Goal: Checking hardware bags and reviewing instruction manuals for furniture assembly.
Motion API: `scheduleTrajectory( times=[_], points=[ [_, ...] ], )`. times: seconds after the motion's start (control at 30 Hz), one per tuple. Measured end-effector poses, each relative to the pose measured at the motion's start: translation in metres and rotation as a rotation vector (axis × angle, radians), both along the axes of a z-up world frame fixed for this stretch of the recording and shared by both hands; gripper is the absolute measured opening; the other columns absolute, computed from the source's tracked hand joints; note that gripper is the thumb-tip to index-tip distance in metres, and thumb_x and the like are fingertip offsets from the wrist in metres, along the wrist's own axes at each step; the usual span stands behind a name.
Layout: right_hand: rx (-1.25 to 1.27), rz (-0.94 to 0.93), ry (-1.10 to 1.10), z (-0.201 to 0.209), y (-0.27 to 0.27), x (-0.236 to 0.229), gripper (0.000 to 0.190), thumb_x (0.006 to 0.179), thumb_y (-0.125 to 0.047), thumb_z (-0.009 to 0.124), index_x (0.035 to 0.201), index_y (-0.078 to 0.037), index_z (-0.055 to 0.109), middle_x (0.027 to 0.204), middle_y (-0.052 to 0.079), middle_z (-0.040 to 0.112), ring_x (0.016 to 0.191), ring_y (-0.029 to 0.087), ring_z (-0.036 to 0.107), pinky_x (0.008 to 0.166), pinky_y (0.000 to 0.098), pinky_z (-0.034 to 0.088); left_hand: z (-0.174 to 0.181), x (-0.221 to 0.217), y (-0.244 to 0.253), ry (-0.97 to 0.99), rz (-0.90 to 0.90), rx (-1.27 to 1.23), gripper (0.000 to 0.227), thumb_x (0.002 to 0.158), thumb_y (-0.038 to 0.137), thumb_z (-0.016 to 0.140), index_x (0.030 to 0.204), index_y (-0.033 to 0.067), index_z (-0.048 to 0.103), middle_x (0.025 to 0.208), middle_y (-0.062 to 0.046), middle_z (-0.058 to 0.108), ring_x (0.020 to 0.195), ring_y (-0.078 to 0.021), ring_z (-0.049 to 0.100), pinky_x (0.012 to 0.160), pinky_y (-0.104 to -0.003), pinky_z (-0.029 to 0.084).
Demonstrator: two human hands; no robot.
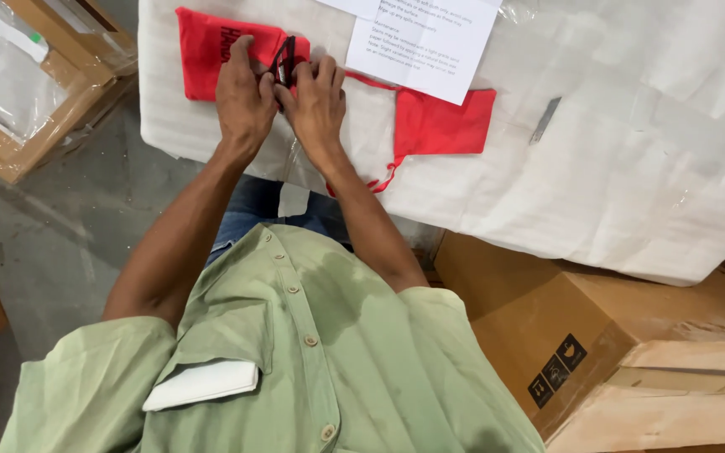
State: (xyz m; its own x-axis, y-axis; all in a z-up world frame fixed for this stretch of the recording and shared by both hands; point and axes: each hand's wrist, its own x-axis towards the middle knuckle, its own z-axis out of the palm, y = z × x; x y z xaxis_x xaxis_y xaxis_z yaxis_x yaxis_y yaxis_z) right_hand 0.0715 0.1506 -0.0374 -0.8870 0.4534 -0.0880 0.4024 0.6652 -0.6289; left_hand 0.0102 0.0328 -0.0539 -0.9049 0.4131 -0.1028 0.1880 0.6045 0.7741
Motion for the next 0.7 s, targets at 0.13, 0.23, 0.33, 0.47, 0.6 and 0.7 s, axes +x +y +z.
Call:
scheduleTrajectory(
  times=[0.13,0.23,0.33,0.47,0.6,0.7],
  points=[
    [0.114,-0.039,-0.16,0.0,-0.018,-0.008,0.037,0.078,-0.03,0.081,0.1,-0.003,0.068,0.12,0.015,0.049,0.113,0.035,0.051,0.085,0.0523,0.049,-0.03,0.002,-0.016,0.026,0.015,0.072,0.048,0.096,-0.003,0.064,0.142,0.002,0.051,0.107,-0.014,0.065,0.102,-0.033,0.062,0.093,-0.047,0.05],
    [0.183,-0.05,-0.206,0.001,-0.025,-0.017,0.035,0.078,-0.028,0.077,0.095,0.0,0.067,0.126,0.018,0.047,0.115,0.038,0.049,0.085,0.0554,0.048,-0.035,-0.002,-0.02,0.005,-0.013,0.156,0.045,0.098,-0.004,0.062,0.141,0.0037,0.053,0.113,-0.015,0.063,0.107,-0.0328,0.06,0.097,-0.047,0.049],
    [0.208,-0.073,-0.175,-0.002,-0.029,-0.018,0.034,0.078,-0.027,0.075,0.092,0.003,0.067,0.13,0.02,0.045,0.117,0.04,0.048,0.086,0.057,0.048,-0.031,-0.001,-0.026,-0.009,-0.069,0.175,0.048,0.096,-0.006,0.062,0.142,0.0053,0.054,0.116,-0.016,0.059,0.109,-0.0341,0.056,0.098,-0.047,0.047],
    [0.171,-0.09,-0.093,-0.007,-0.024,-0.014,0.031,0.086,-0.024,0.069,0.099,0.004,0.066,0.135,0.021,0.044,0.122,0.041,0.049,0.087,0.0534,0.051,-0.031,0.0,-0.027,0.036,-0.152,0.084,0.068,0.085,-0.008,0.063,0.15,0.0072,0.05,0.124,-0.019,0.053,0.112,-0.039,0.049,0.096,-0.05,0.045],
    [0.077,-0.128,-0.076,-0.025,-0.013,-0.006,0.027,0.09,-0.023,0.069,0.101,0.002,0.068,0.131,0.021,0.047,0.121,0.041,0.05,0.087,0.0476,0.053,-0.017,0.006,-0.017,0.088,-0.146,0.017,0.076,0.081,-0.001,0.072,0.153,0.0086,0.048,0.125,-0.021,0.05,0.11,-0.0424,0.047,0.09,-0.054,0.043],
    [-0.015,-0.139,0.025,-0.067,0.008,0.004,0.022,0.086,-0.021,0.074,0.093,0.0,0.076,0.11,0.02,0.059,0.111,0.038,0.053,0.087,0.0449,0.052,-0.021,0.013,-0.009,0.086,-0.107,-0.002,0.079,0.08,0.007,0.079,0.152,0.0079,0.046,0.123,-0.023,0.049,0.109,-0.0435,0.047,0.086,-0.057,0.04]
  ],
)
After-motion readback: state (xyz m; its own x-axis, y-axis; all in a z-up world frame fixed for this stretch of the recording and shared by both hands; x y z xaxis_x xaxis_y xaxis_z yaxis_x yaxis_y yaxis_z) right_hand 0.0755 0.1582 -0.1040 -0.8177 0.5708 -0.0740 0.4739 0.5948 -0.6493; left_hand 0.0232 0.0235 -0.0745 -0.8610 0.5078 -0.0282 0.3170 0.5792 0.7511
